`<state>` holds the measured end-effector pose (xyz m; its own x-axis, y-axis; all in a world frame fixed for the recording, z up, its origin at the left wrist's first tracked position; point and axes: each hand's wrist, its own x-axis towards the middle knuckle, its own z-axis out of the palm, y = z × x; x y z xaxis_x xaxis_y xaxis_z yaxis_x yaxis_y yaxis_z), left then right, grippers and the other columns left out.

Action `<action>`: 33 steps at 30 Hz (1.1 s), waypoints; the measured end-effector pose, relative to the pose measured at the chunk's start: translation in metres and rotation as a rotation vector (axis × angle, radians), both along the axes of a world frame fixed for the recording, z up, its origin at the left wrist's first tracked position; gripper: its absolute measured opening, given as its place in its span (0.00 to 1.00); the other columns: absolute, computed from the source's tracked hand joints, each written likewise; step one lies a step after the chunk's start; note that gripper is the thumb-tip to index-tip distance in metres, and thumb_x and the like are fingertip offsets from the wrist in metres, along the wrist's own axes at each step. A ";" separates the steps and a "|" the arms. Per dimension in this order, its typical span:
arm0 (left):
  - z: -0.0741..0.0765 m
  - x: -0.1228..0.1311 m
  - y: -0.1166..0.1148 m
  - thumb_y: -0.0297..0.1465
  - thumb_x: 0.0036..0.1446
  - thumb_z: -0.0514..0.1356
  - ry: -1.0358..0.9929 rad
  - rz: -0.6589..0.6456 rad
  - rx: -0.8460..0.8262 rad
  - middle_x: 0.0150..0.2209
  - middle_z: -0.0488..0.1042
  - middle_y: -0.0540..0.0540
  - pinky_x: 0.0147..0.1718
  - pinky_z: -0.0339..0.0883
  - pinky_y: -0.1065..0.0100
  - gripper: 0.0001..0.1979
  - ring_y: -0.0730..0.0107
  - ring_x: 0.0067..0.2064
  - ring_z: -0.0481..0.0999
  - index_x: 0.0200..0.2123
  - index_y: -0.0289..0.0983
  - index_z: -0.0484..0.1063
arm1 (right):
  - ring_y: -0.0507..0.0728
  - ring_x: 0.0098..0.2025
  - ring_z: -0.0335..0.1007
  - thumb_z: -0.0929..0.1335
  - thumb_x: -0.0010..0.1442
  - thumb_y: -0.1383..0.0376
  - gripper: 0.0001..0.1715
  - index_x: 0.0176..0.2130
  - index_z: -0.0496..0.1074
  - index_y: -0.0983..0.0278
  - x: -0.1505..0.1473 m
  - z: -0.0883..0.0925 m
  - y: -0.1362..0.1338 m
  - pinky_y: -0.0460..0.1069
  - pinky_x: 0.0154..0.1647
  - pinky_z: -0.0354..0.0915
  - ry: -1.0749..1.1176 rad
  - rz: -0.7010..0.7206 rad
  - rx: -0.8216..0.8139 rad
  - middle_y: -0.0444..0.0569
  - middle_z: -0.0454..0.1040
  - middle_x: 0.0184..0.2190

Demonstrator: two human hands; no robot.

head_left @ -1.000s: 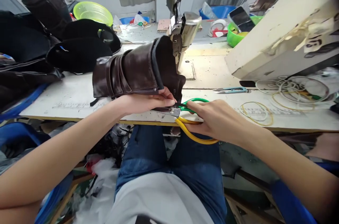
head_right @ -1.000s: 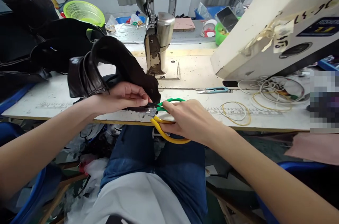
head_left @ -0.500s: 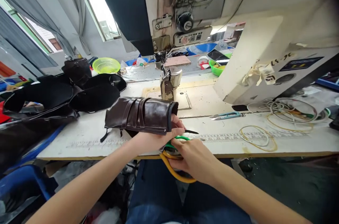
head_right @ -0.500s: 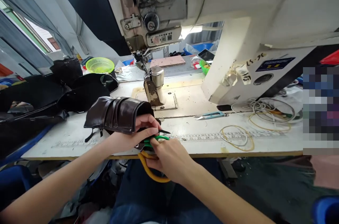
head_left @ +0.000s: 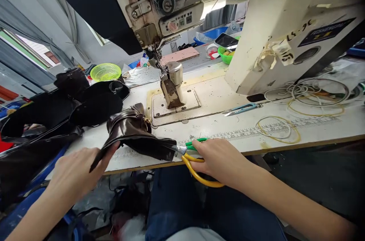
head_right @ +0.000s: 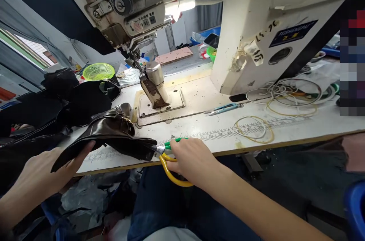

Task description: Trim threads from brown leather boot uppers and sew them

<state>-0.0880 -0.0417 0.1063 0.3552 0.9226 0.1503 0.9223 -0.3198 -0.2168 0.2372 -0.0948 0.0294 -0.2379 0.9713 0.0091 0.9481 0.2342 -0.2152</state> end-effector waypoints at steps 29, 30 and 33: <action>-0.040 0.184 0.094 0.36 0.68 0.57 -0.519 -0.809 -0.172 0.53 0.78 0.41 0.61 0.60 0.50 0.13 0.55 0.57 0.72 0.50 0.40 0.76 | 0.54 0.30 0.70 0.69 0.59 0.60 0.11 0.34 0.61 0.60 0.077 -0.021 -0.003 0.47 0.33 0.69 1.068 -0.508 0.439 0.43 0.72 0.30; -0.040 0.188 0.093 0.34 0.70 0.53 -0.498 -0.813 -0.132 0.48 0.79 0.41 0.59 0.61 0.51 0.12 0.58 0.52 0.74 0.47 0.39 0.76 | 0.54 0.31 0.71 0.68 0.59 0.60 0.11 0.35 0.60 0.59 0.075 -0.017 -0.002 0.47 0.34 0.69 1.078 -0.510 0.465 0.44 0.72 0.32; -0.023 0.186 0.082 0.36 0.73 0.47 -0.453 -0.774 -0.010 0.38 0.78 0.42 0.53 0.61 0.53 0.19 0.60 0.41 0.73 0.38 0.36 0.74 | 0.55 0.36 0.73 0.66 0.63 0.58 0.11 0.37 0.58 0.58 0.065 -0.006 0.000 0.47 0.37 0.69 1.082 -0.519 0.528 0.46 0.72 0.35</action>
<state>0.0976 0.0405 0.0828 0.7873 0.4512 0.4202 0.4439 -0.8878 0.1216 0.3021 -0.0952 0.0231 0.5280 0.7678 0.3630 0.3586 0.1859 -0.9148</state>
